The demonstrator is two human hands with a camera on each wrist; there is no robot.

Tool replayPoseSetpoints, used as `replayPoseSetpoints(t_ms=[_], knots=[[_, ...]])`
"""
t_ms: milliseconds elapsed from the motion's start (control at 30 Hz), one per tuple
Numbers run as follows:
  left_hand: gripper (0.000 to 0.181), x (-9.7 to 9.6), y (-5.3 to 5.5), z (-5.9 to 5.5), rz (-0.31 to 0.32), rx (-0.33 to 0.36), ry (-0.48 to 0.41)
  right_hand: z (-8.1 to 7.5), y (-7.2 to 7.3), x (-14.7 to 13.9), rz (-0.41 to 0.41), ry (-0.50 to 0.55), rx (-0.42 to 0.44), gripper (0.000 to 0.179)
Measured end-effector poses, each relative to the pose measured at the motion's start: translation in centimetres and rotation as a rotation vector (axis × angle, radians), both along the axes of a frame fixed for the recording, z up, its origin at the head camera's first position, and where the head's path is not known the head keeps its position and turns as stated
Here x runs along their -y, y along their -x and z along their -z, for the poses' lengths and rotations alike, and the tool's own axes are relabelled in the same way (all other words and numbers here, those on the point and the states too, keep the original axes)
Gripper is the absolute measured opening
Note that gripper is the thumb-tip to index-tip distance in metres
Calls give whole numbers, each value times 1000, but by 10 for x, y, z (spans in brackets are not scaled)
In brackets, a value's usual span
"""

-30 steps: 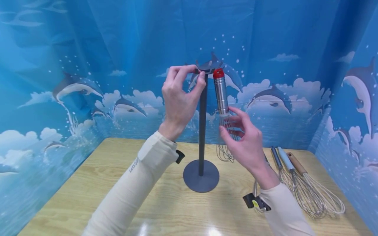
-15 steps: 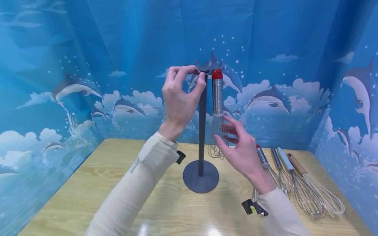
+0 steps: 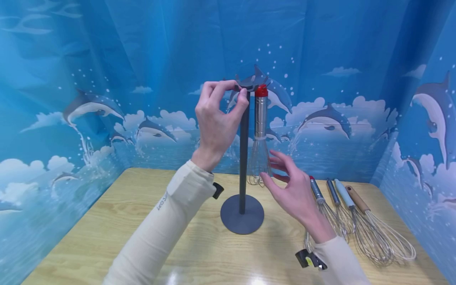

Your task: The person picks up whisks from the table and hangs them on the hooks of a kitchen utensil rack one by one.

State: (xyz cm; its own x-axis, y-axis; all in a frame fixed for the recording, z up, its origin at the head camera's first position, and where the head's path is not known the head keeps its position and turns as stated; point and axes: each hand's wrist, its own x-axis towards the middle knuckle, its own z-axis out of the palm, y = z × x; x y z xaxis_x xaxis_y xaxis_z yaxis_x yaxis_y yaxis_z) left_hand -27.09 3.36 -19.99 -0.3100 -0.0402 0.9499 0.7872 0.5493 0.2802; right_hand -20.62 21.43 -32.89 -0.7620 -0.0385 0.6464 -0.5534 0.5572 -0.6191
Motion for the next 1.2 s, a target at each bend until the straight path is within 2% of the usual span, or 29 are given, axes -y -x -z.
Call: replayPoseSetpoints(t_ms=[167,367,600,767,1000,1200], knots=[[28,1,0,1,5,-1,-4,9,-5,-8,14,-18,19,58],[27,0,1,2,9,-13,-10,21,-13,-26,100,-94,87,54],[27,0,2,1,19,-7,-23,32,-16,-46,175,-270,191,58],[27,0,2,0,32,-4,-29,42,-19,-58,199,-407,261,62],[27,0,3,0,40,2,-31,50,-22,-69,223,-543,409,74],[27,0,3,-1,42,-4,-28,60,-25,-76,256,-653,468,75]])
